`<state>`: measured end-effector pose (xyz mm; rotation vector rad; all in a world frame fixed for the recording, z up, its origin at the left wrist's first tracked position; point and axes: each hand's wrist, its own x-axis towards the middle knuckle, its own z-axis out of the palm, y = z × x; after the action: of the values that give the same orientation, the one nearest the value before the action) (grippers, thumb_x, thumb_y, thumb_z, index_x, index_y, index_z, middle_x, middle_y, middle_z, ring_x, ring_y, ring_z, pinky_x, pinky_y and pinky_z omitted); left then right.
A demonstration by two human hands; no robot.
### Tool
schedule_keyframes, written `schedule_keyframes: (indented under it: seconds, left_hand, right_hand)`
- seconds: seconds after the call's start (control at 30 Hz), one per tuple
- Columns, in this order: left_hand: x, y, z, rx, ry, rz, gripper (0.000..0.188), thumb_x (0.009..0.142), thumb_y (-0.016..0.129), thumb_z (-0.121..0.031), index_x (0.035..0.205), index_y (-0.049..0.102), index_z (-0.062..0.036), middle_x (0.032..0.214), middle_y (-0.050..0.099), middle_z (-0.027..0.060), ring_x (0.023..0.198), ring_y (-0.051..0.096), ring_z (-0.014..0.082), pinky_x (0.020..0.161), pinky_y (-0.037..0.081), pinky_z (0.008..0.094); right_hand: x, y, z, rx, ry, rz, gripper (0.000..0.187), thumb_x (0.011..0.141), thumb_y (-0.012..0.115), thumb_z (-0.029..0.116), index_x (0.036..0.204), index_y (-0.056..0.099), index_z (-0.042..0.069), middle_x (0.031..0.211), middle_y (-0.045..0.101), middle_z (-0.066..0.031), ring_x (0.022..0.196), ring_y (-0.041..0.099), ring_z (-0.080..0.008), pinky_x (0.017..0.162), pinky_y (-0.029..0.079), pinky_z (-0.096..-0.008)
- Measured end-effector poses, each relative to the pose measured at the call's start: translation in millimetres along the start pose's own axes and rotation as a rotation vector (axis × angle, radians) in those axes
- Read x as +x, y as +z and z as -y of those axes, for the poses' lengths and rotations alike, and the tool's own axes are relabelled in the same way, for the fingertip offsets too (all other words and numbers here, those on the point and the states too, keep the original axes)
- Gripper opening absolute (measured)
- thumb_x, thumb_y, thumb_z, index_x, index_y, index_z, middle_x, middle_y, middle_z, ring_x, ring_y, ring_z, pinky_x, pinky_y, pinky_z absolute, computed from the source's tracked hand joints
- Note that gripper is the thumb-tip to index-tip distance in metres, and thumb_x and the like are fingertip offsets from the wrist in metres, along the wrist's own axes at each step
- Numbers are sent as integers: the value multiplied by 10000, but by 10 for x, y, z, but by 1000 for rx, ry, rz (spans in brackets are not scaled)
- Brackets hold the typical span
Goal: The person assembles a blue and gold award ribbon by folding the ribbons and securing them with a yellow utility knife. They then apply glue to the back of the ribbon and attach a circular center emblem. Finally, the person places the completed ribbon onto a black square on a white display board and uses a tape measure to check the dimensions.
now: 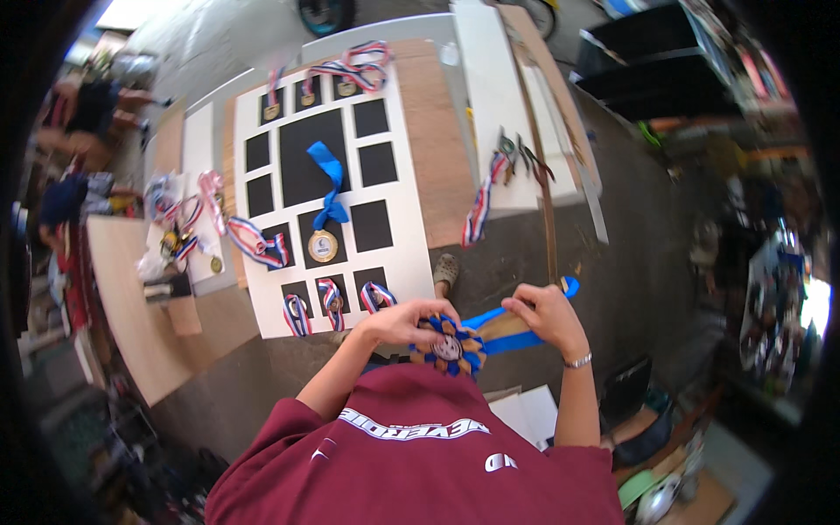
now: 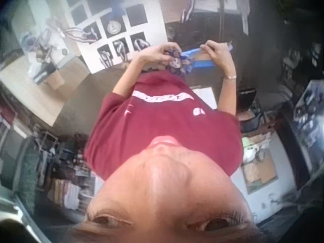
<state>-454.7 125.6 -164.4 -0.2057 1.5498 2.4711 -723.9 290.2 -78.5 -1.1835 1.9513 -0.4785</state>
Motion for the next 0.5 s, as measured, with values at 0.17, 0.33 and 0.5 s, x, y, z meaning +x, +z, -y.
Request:
schedule_keyframes:
  seconds: [0.17, 0.33, 0.5]
  left_hand:
    - [-40, 177, -473, -23, 0, -48, 461, 935, 758, -53, 1381, 642, -37, 1260, 729, 86, 1185, 655, 162, 1058, 525, 332]
    - [-176, 307, -811, 175, 102, -201, 493, 912, 748, -47, 1392, 644, -13, 1270, 733, 106, 1216, 654, 177, 1077, 514, 352]
    - [-589, 435, -532, 56, 83, -362, 501, 922, 777, 11, 1409, 661, -19, 1302, 733, 67, 1220, 652, 149, 1086, 508, 332]
  right_hand:
    - [422, -336, 113, 111, -87, 120, 281, 985, 772, 253, 883, 738, -7, 623, 625, -145, 545, 618, -170, 539, 461, -334]
    - [725, -488, 396, 160, -264, 191, 263, 1012, 726, 253, 915, 764, 12, 691, 691, -117, 580, 631, -178, 581, 505, -365]
    - [655, -409, 596, 31, -315, 235, 425, 1003, 719, 442, 897, 731, 31, 707, 649, -192, 636, 616, -330, 622, 493, -428]
